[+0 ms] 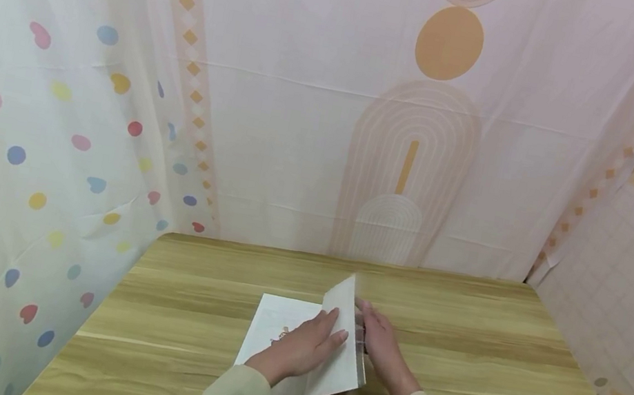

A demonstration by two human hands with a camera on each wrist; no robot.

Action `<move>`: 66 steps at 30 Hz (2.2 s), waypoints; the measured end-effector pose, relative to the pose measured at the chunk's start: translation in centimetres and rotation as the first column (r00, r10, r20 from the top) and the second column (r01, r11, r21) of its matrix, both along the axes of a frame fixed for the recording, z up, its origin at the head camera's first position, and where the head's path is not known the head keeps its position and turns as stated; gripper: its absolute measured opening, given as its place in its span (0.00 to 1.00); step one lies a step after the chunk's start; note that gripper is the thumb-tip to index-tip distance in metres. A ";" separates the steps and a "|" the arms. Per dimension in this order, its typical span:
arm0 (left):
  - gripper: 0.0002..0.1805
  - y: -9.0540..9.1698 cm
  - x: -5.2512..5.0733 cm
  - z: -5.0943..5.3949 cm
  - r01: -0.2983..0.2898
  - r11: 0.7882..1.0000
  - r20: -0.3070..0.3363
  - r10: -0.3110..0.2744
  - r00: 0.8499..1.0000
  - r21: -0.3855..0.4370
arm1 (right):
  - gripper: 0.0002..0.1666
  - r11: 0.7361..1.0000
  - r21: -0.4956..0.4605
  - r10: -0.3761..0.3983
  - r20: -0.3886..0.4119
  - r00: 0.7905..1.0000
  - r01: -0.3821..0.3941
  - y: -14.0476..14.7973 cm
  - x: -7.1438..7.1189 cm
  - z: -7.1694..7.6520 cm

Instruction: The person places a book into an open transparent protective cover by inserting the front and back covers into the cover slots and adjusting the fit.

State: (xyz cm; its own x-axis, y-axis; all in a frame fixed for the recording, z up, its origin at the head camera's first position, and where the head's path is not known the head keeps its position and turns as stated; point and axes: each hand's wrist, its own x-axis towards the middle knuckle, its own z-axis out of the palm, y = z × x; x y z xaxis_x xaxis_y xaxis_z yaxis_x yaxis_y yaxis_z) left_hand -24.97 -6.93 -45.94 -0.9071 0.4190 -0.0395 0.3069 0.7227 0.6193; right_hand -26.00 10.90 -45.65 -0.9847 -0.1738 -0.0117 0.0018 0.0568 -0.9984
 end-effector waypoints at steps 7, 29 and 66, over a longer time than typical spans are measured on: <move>0.47 -0.1 0.0 1.6 -0.042 0.989 0.067 0.032 0.997 0.144 | 0.34 0.991 -0.034 0.132 -0.025 0.991 -0.133 -1.0 0.2 -0.2; 0.36 -1.6 -0.7 2.5 -0.244 0.880 0.316 0.115 0.942 0.407 | 0.26 0.965 0.154 0.231 -0.127 0.965 -0.211 -1.7 0.8 -0.8; 0.48 -8.3 -1.4 -1.1 -0.381 0.874 0.092 0.371 0.924 0.303 | 0.27 0.591 0.807 0.397 -0.270 0.877 -0.020 -2.2 1.1 -4.0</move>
State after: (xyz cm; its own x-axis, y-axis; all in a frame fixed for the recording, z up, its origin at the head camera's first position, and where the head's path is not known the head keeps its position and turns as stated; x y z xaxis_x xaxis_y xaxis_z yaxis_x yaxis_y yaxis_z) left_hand -26.36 -15.18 -47.07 -0.9991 0.0419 0.0059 0.0280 0.5502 0.8346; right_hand -24.86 8.72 -49.62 -0.8660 -0.4857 0.1193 -0.4785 0.7354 -0.4797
